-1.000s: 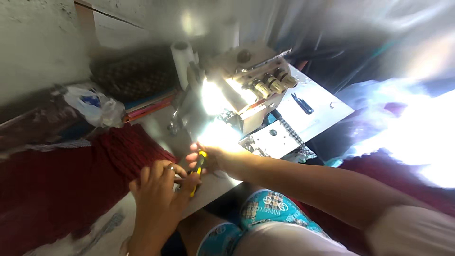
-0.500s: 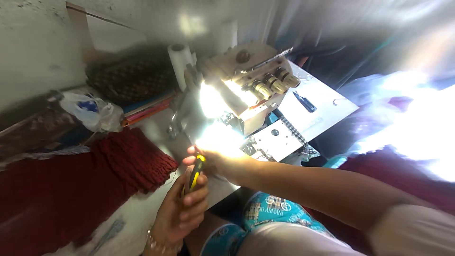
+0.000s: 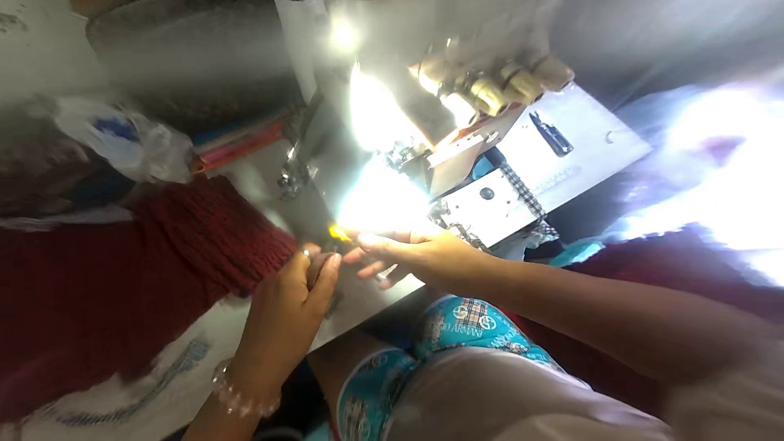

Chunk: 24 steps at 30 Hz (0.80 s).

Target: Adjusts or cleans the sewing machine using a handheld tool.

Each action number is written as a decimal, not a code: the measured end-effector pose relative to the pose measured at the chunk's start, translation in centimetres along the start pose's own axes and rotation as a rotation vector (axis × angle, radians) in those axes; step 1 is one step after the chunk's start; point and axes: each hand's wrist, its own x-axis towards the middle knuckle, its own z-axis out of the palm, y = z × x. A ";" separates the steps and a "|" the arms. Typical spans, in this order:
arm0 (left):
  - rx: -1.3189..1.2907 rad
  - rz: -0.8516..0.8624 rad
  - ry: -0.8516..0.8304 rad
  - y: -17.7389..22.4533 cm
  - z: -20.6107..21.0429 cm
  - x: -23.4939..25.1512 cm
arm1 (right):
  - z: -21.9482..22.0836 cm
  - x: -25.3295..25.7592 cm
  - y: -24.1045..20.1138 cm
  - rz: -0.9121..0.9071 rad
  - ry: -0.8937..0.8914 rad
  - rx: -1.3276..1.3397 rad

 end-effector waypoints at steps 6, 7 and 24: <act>0.672 0.234 0.328 2.7 1.3 -1.3 | 1.4 1.0 -0.6 -0.068 0.040 -0.026; 0.714 0.237 0.349 3.2 1.4 -1.5 | 1.5 1.1 -0.7 -0.079 0.053 0.006; 0.367 0.210 0.221 2.2 0.9 -2.5 | 0.5 2.3 -1.0 -0.026 0.162 0.257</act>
